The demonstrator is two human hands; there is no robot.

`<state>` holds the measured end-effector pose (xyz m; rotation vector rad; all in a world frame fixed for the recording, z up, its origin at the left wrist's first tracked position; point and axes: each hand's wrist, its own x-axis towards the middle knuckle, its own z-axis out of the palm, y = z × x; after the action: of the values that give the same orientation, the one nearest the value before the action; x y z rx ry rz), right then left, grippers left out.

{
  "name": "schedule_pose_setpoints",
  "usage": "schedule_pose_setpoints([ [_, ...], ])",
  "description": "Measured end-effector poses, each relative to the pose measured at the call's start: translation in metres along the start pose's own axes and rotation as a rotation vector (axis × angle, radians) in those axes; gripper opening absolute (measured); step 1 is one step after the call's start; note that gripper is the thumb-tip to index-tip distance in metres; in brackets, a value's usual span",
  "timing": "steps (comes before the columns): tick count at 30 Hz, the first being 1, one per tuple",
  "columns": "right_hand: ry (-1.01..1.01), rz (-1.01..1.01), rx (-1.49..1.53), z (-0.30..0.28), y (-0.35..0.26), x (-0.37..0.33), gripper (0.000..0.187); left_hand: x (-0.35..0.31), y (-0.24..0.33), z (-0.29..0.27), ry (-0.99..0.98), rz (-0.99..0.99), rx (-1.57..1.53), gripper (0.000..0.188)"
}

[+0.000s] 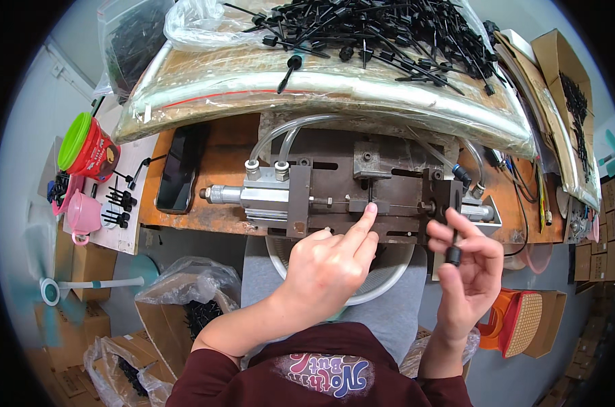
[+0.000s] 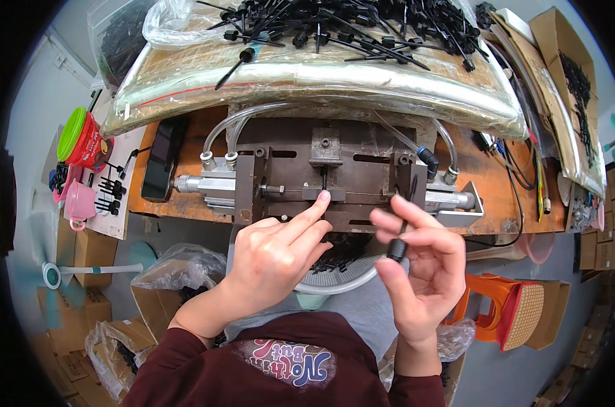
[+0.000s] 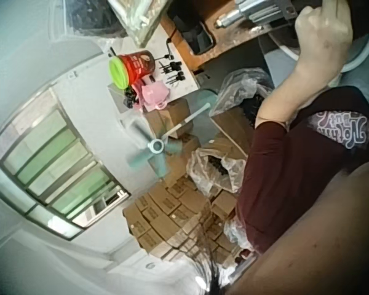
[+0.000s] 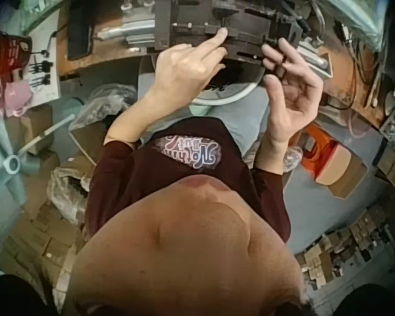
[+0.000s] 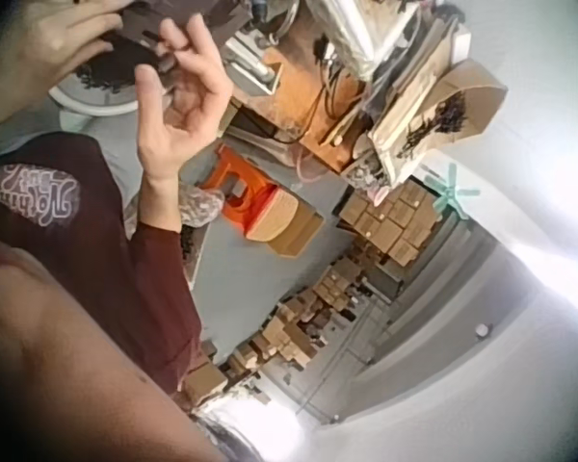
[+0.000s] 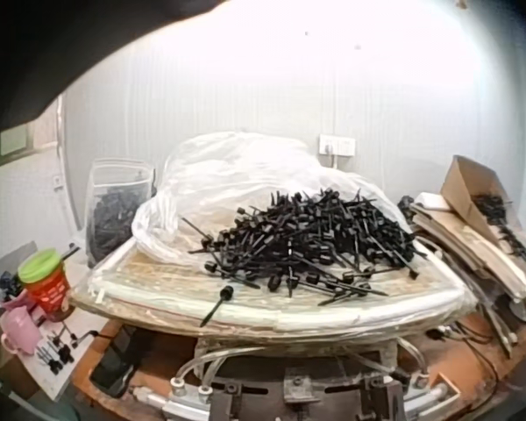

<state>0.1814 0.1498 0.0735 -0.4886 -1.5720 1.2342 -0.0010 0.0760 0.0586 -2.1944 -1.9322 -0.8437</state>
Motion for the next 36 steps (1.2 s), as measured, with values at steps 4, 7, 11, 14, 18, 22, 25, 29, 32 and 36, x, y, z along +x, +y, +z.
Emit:
schedule_pose_setpoints([
  [4, -0.158, -0.124, -0.462, 0.001, -0.004, 0.006, 0.037, 0.009, -0.004, -0.023, 0.019, 0.023, -0.100, 0.030],
  [7, -0.238, -0.215, -0.742, 0.011, -0.001, 0.009, 0.030, 0.035, -0.020, -0.055, 0.286, 0.060, -0.053, 0.025],
  [11, -0.355, -0.224, -0.845, 0.022, 0.010, 0.006, 0.026, 0.088, -0.045, -0.103, 0.394, -0.106, 0.213, 0.016],
  [14, -0.436, -0.281, -0.932, 0.028, 0.022, 0.008, 0.024, 0.122, -0.056, -0.117, 0.184, -0.333, 0.259, 0.031],
  [18, -0.475, -0.234, -1.048, 0.036, 0.018, 0.010, 0.022, 0.121, -0.084, -0.109, 0.162, -0.098, 0.376, 0.030],
  [22, -0.493, -0.249, -1.062, 0.036, 0.017, 0.013, 0.022, 0.131, -0.097, -0.115, -0.015, -0.299, 0.110, 0.027],
  [25, -0.507, -0.294, -1.073, 0.033, 0.019, 0.014, 0.023, 0.126, -0.094, -0.117, -0.028, -0.108, 0.097, 0.024],
  [29, -0.582, -0.232, -1.014, 0.033, 0.005, 0.025, 0.027, 0.118, -0.110, -0.112, 0.039, 0.052, 0.207, 0.020],
  [32, -0.474, -0.251, -0.890, 0.026, 0.001, 0.054, 0.029, 0.099, -0.084, -0.119, 0.151, -0.059, 0.124, 0.017],
  [36, -0.229, -0.370, -1.052, 0.018, -0.013, 0.132, 0.027, 0.067, -0.063, -0.106, 0.430, 0.236, 0.223, 0.017],
])
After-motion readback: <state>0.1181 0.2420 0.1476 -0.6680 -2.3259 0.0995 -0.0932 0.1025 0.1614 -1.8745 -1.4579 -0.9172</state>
